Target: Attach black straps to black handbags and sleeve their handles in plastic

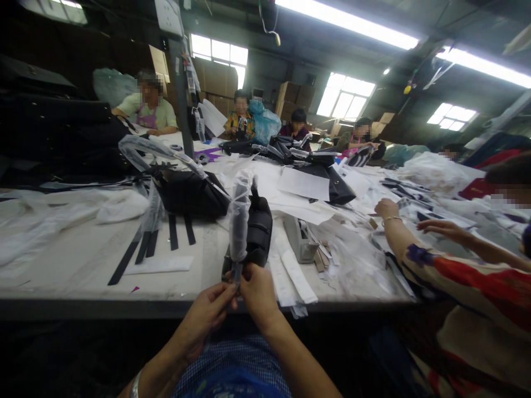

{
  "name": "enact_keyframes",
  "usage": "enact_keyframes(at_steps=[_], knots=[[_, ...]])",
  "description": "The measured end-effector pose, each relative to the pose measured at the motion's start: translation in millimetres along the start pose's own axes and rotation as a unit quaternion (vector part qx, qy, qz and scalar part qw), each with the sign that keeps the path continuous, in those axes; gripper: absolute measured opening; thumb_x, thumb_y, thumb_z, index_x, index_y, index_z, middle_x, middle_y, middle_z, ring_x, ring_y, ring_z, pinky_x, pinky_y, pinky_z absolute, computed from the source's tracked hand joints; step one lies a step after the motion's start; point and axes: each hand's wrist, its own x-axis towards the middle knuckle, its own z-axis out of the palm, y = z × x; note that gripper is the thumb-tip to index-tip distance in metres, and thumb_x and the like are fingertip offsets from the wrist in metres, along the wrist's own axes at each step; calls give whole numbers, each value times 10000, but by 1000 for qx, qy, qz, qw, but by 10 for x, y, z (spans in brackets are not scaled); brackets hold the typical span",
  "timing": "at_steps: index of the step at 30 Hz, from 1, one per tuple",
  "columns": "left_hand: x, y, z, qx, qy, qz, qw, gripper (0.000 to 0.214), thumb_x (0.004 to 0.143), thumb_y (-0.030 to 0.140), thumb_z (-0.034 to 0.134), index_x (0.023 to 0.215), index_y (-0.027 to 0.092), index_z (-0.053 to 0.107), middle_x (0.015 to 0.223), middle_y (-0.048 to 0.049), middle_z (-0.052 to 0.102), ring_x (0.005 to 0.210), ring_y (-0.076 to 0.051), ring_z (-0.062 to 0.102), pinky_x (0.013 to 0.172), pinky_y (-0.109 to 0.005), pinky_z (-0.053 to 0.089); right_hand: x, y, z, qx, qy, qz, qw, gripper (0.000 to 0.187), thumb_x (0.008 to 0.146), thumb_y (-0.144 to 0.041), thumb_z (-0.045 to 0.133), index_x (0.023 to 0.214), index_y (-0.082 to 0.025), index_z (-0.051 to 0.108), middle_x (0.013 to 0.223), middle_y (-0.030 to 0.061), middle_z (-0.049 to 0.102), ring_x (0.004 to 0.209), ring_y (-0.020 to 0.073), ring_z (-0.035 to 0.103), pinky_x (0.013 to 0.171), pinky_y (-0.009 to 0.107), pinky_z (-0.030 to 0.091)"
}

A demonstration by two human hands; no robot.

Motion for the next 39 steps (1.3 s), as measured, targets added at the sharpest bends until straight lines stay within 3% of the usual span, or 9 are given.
enact_keyframes(at_steps=[5, 9, 12, 15, 18, 26, 32, 36, 39], knots=[[19, -39, -4, -11, 28, 5, 1000, 478, 751, 608, 661, 686, 140, 592, 464, 88, 349, 367, -17, 204, 371, -168, 106, 3, -6, -72, 113, -78, 20, 990, 260, 796, -372, 673, 837, -124, 741, 707, 61, 698, 653, 186, 628, 632, 282, 479], [27, -56, -13, -19, 52, 17, 998, 474, 743, 610, 669, 690, 145, 592, 440, 99, 297, 372, -26, 193, 372, -167, 99, -112, -128, -166, 297, -212, 55, 929, 295, 771, -264, 699, 1042, -147, 717, 875, 45, 700, 825, 162, 628, 838, 275, 459], [16, -72, 5, -28, 64, 18, 997, 463, 729, 586, 699, 822, 135, 648, 454, 102, 311, 379, -32, 192, 372, -163, 113, -182, -210, -147, 376, -242, 105, 888, 385, 697, -200, 737, 1078, -157, 698, 1035, 71, 688, 945, 179, 622, 874, 273, 456], [15, -121, 34, -27, 80, 60, 995, 446, 755, 545, 698, 903, 125, 692, 487, 60, 438, 417, -66, 347, 411, -169, 294, -205, -220, -32, 399, -203, 129, 885, 350, 652, -227, 799, 976, -148, 694, 1143, 102, 664, 1057, 219, 610, 936, 318, 450], [33, -188, 61, -26, 84, 132, 987, 396, 805, 501, 668, 916, 125, 728, 735, -50, 680, 704, -177, 611, 723, -266, 502, -207, -173, 121, 376, -135, 120, 909, 353, 636, -271, 841, 913, -143, 662, 1132, 117, 671, 1046, 240, 623, 943, 355, 462], [75, -245, 98, -4, 120, 157, 980, 384, 838, 445, 646, 1085, 161, 714, 1051, -98, 731, 1049, -262, 638, 975, -350, 454, -226, -137, 346, 336, -11, 100, 937, 345, 708, -408, 796, 845, -137, 632, 924, 110, 707, 887, 233, 658, 845, 343, 513], [58, -200, 89, -8, 139, 138, 981, 369, 768, 502, 698, 866, 148, 740, 755, -60, 716, 722, -201, 650, 654, -251, 500, -266, -111, 305, 386, -36, 92, 917, 383, 847, -514, 624, 929, -147, 698, 1032, 123, 701, 1001, 250, 648, 912, 365, 492], [40, -175, 106, -42, 137, 92, 985, 406, 735, 533, 718, 827, 138, 711, 533, 21, 553, 438, -81, 434, 406, -174, 309, -238, -47, 242, 429, -71, 75, 897, 365, 856, -489, 629, 957, -150, 721, 1135, 136, 683, 1088, 268, 623, 969, 388, 457], [31, -170, 103, -62, 116, 75, 988, 408, 761, 543, 692, 844, 144, 682, 530, 57, 479, 394, -34, 275, 369, -157, 178, -212, -21, 170, 463, -118, 76, 875, 398, 855, -479, 635, 1056, -144, 713, 1171, 146, 675, 1141, 279, 603, 1021, 407, 412]])
